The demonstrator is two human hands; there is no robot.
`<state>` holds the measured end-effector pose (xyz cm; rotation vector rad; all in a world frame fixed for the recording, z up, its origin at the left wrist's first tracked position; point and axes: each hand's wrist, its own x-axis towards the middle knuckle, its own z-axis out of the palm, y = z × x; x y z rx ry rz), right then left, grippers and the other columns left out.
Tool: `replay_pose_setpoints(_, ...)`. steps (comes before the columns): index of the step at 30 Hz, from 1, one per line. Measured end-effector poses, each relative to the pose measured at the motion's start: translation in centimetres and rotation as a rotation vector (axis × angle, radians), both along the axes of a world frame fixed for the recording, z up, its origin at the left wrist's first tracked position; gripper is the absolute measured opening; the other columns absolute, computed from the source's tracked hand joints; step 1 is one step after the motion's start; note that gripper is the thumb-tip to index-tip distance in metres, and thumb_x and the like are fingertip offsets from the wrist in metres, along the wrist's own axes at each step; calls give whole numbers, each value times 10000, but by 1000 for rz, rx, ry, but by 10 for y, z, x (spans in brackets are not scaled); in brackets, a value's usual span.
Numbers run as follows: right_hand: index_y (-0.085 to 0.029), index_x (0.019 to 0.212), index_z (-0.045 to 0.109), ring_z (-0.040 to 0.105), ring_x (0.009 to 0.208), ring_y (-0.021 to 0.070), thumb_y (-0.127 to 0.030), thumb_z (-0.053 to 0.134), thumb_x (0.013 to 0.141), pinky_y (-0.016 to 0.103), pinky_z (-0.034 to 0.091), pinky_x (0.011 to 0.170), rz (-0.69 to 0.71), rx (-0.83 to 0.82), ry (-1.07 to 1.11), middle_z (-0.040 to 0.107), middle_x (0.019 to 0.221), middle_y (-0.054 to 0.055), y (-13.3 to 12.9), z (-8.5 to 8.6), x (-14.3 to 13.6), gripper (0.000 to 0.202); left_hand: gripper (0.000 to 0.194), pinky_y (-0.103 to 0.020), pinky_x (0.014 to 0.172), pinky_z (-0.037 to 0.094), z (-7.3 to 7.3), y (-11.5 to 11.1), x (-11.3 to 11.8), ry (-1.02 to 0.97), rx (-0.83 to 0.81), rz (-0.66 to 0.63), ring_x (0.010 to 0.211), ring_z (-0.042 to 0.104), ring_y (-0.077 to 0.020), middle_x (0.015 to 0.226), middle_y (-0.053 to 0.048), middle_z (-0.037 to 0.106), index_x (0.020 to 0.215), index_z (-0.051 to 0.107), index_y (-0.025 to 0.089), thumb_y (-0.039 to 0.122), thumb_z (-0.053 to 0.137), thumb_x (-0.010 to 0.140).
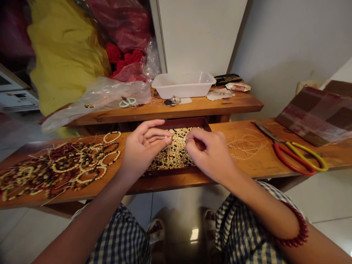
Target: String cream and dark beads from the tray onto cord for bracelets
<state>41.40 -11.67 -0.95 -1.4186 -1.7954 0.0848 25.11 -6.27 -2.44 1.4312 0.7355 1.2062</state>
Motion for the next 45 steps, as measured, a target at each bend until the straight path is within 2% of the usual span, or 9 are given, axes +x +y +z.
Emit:
replay_pose_setpoints(4, -184, 647, 584, 451, 465, 85, -136, 489, 757, 211, 337, 478, 0, -8, -52, 535, 514, -36, 0, 1, 0, 153, 393, -248, 768, 541, 0, 0, -2, 62, 66, 26, 807, 672, -128, 840, -32, 702, 1076, 530, 149, 120, 669, 710)
replay_pose_setpoints(8, -177, 761, 648, 519, 507, 96, -144, 486, 800, 218, 373, 514, 20, -7, -152, 628, 609, -14, 0, 1, 4, 170, 381, -244, 770, 545, -2, 2, -6, 136, 167, 54, 830, 674, -130, 855, -30, 700, 1101, 530, 162, 125, 639, 738)
replay_pose_setpoints(14, -196, 956, 678, 660, 757, 192, -212, 458, 860, 287, 449, 662, -23, 47, -333, 719, 896, 61, -1, -6, 9, 240, 379, -231, 760, 555, -5, 5, -9, 204, 266, 83, 839, 675, -125, 858, -23, 698, 1121, 529, 169, 122, 617, 755)
replay_pose_setpoints(19, -226, 1020, 662, 655, 762, 199, -234, 452, 874, 287, 440, 654, -70, 3, -409, 715, 841, 62, -1, -9, 8, 256, 369, -250, 780, 560, -6, 6, -10, 238, 304, 101, 848, 676, -132, 865, -28, 696, 1123, 528, 170, 134, 608, 765)
replay_pose_setpoints(24, -211, 926, 630, 608, 667, 149, -240, 441, 887, 258, 404, 610, -41, -108, -244, 689, 787, 24, -1, -7, 2, 196, 365, -248, 789, 557, -8, 5, -8, 218, 283, 95, 859, 673, -128, 875, -25, 696, 1126, 526, 175, 131, 602, 772)
replay_pose_setpoints(27, -196, 928, 573, 580, 677, 133, -218, 416, 891, 248, 401, 620, -5, -175, -76, 650, 778, 13, 0, -7, 0, 163, 351, -251, 803, 553, -4, 2, -6, 149, 199, 78, 872, 673, -131, 891, -37, 700, 1110, 527, 165, 125, 606, 770)
replay_pose_setpoints(33, -195, 852, 497, 537, 673, 140, -243, 423, 890, 265, 405, 624, 23, -168, 85, 588, 760, 15, 4, -11, 3, 96, 331, -288, 796, 559, 7, 1, -5, 26, 12, 38, 770, 686, -135, 883, -60, 704, 1092, 511, 136, 125, 602, 774)
replay_pose_setpoints(40, -199, 852, 596, 579, 707, 144, -238, 488, 872, 257, 408, 628, -65, -102, 82, 651, 790, 16, 1, -6, 3, 117, 340, -281, 774, 553, 7, 2, -8, 17, -6, 13, 725, 679, -126, 901, -61, 705, 1117, 503, 137, 141, 592, 789)
replay_pose_setpoints(45, -207, 866, 622, 622, 756, 154, -194, 504, 857, 263, 439, 682, -58, -27, 28, 687, 829, 18, 0, -7, 3, 118, 344, -240, 683, 537, 5, 3, -8, 20, 5, -2, 665, 644, -99, 910, -72, 702, 1134, 499, 126, 138, 578, 799)
